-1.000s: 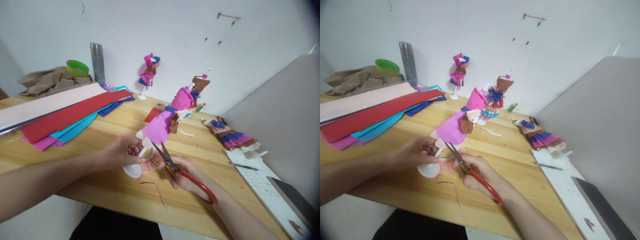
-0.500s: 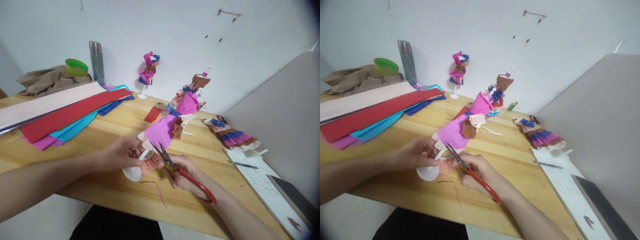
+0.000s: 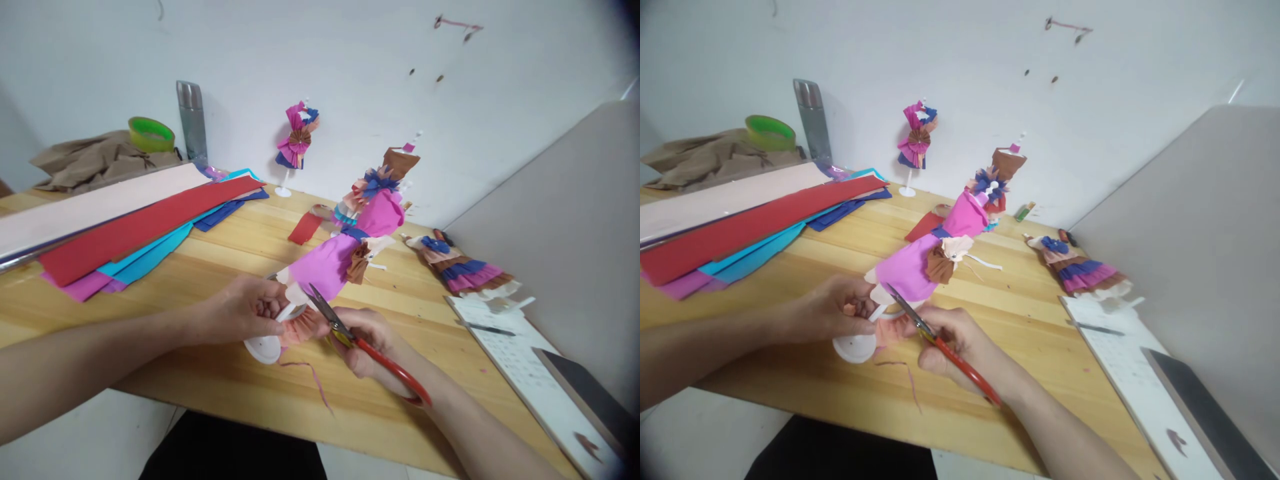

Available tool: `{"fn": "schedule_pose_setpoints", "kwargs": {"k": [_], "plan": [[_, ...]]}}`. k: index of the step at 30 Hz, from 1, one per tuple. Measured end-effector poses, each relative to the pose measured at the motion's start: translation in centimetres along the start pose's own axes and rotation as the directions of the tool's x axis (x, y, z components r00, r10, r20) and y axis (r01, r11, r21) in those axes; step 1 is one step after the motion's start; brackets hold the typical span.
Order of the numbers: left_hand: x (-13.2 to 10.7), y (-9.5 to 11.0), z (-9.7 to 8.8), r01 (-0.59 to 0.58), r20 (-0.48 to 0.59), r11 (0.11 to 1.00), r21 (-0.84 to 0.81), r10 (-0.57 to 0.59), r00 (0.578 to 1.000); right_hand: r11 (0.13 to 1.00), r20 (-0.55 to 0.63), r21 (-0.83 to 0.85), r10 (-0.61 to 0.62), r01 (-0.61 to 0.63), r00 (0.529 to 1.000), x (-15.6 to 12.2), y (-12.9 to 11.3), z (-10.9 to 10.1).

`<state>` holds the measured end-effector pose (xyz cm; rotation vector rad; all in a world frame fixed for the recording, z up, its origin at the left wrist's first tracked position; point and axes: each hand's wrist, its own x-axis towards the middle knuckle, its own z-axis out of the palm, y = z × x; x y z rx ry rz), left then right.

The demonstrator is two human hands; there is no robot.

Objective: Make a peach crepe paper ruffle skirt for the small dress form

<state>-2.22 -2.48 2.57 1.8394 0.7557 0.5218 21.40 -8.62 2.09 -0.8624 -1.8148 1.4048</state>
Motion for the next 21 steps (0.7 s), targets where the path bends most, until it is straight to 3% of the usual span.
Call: {"fn": "schedule_pose_setpoints", "kwargs": {"k": [4,21], "plan": [[0.0,0.16,-0.04,0.003,-0.002,0.999,0.042,-0.003,1.0,0.996,0.005,-0.017,-0.083,0.083,0.997,0.21,0.55,-0.22],[0.01,0.03,-0.01,0.021,-0.025,0.995,0.099,-0.018,1.0,0.992,-0.012,-0.053,-0.114,0.113,0.993,0.05,0.94,-0.5]]}}
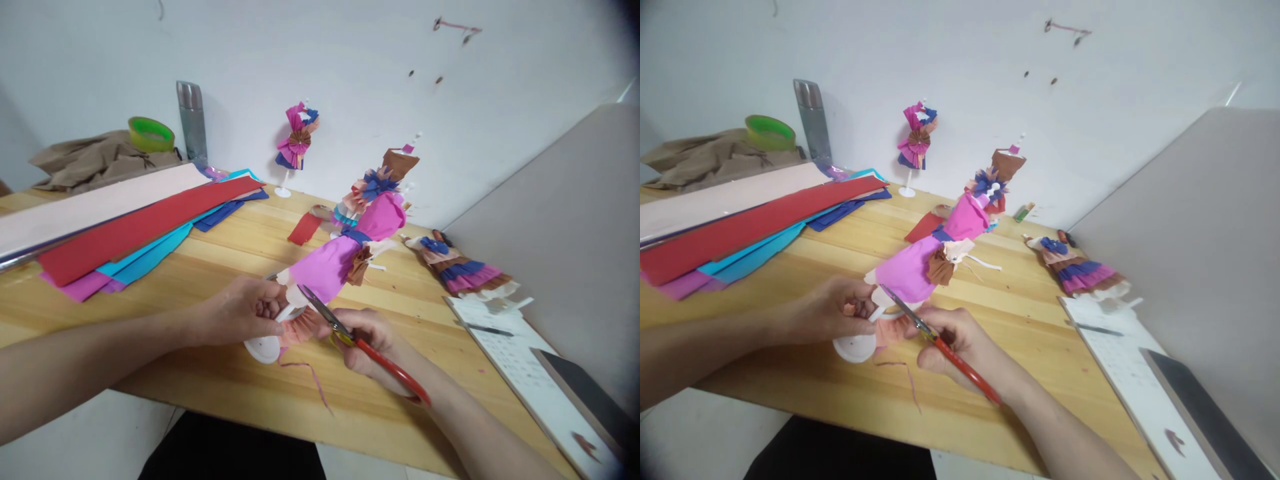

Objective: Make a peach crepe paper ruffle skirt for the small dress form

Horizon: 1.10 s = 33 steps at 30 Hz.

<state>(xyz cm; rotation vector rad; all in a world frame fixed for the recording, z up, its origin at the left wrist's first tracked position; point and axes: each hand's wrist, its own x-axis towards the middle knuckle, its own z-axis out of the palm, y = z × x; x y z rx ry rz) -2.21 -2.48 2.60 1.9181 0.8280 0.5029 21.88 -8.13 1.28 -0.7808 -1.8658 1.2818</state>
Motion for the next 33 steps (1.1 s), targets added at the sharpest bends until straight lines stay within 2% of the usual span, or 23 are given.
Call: {"fn": "schedule_pose_setpoints", "kwargs": {"k": [9,14,21,28,33], "plan": [[0.03,-0.23,0.19,-0.006,-0.016,1.0,-0.019,0.005,1.0,0.999,-0.023,-0.035,-0.012,0.011,1.0,0.11,-0.16,0.04],[0.19,-0.48,0.16,-0.018,-0.016,1.0,-0.008,0.018,1.0,0.998,-0.033,-0.051,0.026,-0.027,0.999,-0.08,-0.03,0.0],[0.12,-0.46,0.15,-0.008,-0.018,1.0,-0.026,0.007,1.0,0.996,-0.04,-0.091,0.0,-0.003,0.999,-0.26,0.11,-0.06],[0.16,-0.19,0.08,-0.014,-0.037,0.999,0.035,0.015,0.999,0.996,-0.009,-0.087,0.006,-0.007,1.0,-0.19,0.05,-0.13],[0.13,-0.1,0.04,-0.013,-0.028,1.0,0.023,0.013,1.0,0.993,0.023,-0.049,0.111,-0.11,0.994,-0.15,-0.77,0.14]]}}
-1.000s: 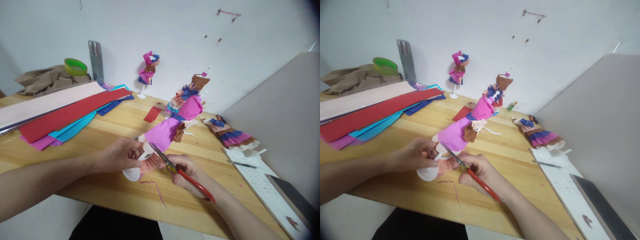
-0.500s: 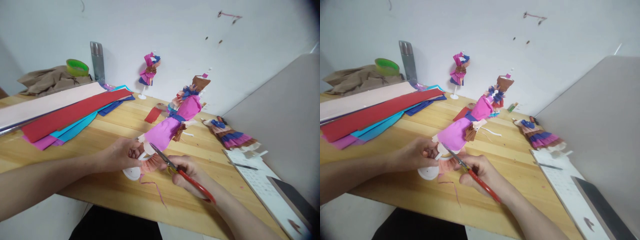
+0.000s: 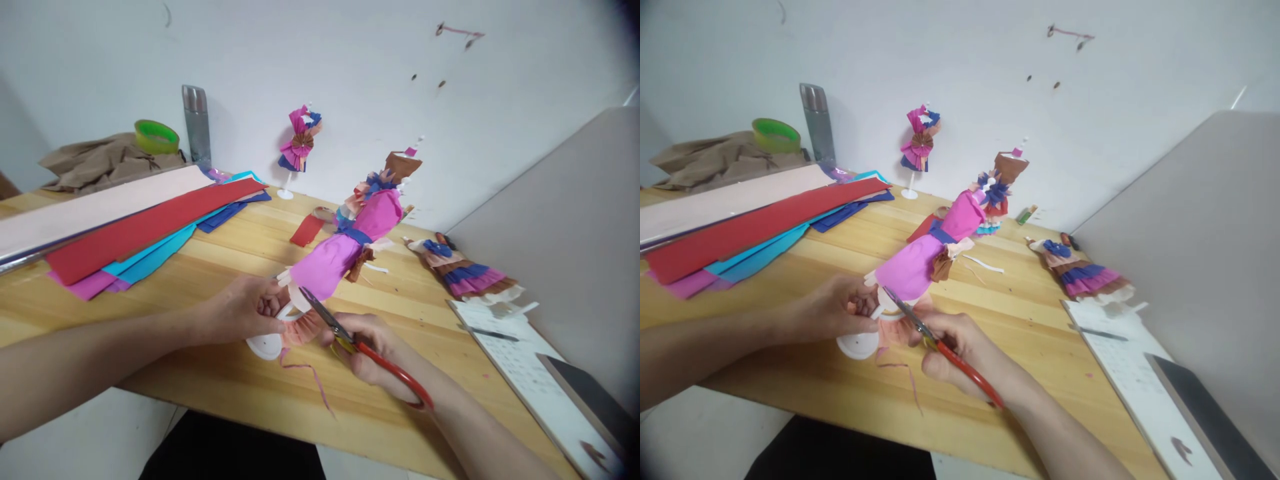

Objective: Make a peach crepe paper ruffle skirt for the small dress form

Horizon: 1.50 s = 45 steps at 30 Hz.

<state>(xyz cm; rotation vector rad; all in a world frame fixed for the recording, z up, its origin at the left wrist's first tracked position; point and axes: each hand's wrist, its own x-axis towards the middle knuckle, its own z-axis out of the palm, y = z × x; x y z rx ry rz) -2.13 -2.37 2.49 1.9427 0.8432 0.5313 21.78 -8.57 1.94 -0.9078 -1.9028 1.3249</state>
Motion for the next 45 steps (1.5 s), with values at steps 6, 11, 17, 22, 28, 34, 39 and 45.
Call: {"fn": "schedule_pose_setpoints", "kwargs": {"k": [6,11,17,22,28,34,39,45], "plan": [[0.01,-0.19,0.07,-0.02,0.006,0.999,-0.044,0.02,1.0,0.997,0.033,0.052,0.06,-0.062,0.998,-0.07,-0.47,0.24],[-0.05,-0.09,0.03,0.002,0.01,0.999,-0.041,-0.002,1.0,0.994,0.017,0.089,0.057,-0.058,0.998,0.0,-0.19,0.61],[-0.09,0.1,0.13,0.001,-0.027,1.0,0.008,-0.001,1.0,0.994,-0.008,0.109,0.033,-0.032,0.999,0.22,0.05,0.87],[-0.07,0.22,0.2,0.034,-0.03,0.999,0.003,-0.034,0.999,0.996,0.021,0.077,0.035,-0.037,0.999,0.19,0.08,0.61],[-0.21,0.25,0.17,0.025,-0.038,1.0,-0.017,-0.025,0.999,0.997,0.024,0.06,0.048,-0.05,0.999,0.25,-0.06,0.57],[-0.07,0.11,0.18,0.011,-0.057,0.998,0.06,-0.008,0.998,0.999,0.01,0.042,-0.026,0.025,1.0,0.34,0.06,0.41],[-0.16,0.04,0.19,0.011,-0.071,0.994,0.108,-0.003,0.997,0.999,-0.006,0.04,-0.035,0.035,0.999,0.23,0.17,0.38],[-0.18,0.03,0.19,0.022,-0.074,0.992,0.121,-0.013,0.997,0.993,-0.025,0.037,-0.109,0.109,0.994,0.5,0.38,0.42]]}}
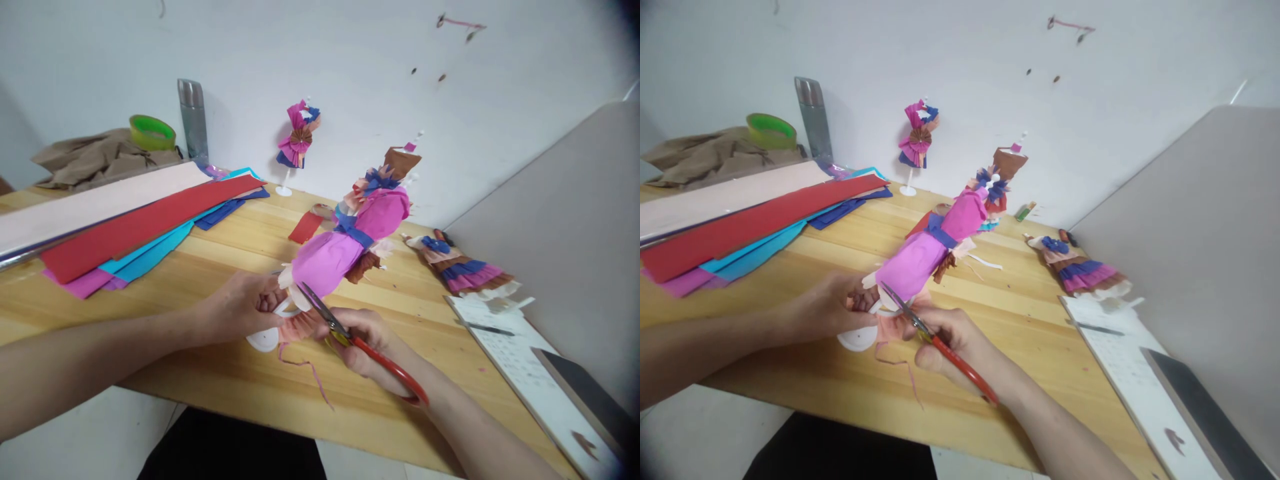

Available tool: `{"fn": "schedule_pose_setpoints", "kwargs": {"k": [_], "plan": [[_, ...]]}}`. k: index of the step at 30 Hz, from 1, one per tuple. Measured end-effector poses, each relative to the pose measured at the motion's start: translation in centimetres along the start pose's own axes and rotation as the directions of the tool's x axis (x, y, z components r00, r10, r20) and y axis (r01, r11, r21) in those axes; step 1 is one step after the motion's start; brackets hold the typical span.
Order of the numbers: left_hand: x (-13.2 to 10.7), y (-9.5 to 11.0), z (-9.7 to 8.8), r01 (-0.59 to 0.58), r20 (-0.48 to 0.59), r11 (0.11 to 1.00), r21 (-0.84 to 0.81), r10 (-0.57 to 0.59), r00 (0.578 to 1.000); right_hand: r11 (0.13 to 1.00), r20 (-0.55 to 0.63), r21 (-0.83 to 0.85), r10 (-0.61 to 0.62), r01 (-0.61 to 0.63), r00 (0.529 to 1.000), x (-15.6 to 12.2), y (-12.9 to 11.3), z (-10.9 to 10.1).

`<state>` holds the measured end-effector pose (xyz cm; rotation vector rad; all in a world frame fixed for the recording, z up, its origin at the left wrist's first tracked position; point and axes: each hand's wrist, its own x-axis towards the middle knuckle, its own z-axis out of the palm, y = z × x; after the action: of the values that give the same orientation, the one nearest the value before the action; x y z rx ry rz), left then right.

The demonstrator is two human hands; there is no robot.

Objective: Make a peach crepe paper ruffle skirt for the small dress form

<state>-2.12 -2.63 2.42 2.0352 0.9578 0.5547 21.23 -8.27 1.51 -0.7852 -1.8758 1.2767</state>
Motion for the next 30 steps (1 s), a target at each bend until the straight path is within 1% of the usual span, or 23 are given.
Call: {"fn": "schedule_pose_setpoints", "kwargs": {"k": [7,12,16,19,24,30], "plan": [[-0.03,-0.15,0.01,-0.005,0.01,1.0,0.005,0.005,1.0,0.999,-0.004,-0.04,0.02,-0.02,1.0,-0.17,0.03,-0.08],[-0.03,-0.09,-0.02,-0.013,0.011,1.0,-0.01,0.013,1.0,0.99,-0.003,-0.085,0.11,-0.11,0.994,-0.5,0.07,-0.26],[-0.05,-0.05,0.01,0.002,0.01,1.0,-0.003,-0.002,1.0,0.99,-0.014,-0.113,0.086,-0.087,0.996,-0.56,-0.22,-0.32],[-0.01,-0.18,0.05,-0.015,-0.002,1.0,0.007,0.015,1.0,0.99,-0.01,-0.116,0.074,-0.074,0.997,-0.53,-0.41,-0.35],[0.14,-0.52,0.09,-0.045,-0.01,0.999,0.006,0.045,0.999,0.986,-0.005,-0.133,0.1,-0.1,0.995,-0.61,-0.27,-0.47],[0.08,-0.27,0.16,-0.041,-0.034,0.999,0.009,0.041,0.999,0.988,0.002,-0.059,0.144,-0.144,0.99,-0.57,-0.32,-0.23]]}}
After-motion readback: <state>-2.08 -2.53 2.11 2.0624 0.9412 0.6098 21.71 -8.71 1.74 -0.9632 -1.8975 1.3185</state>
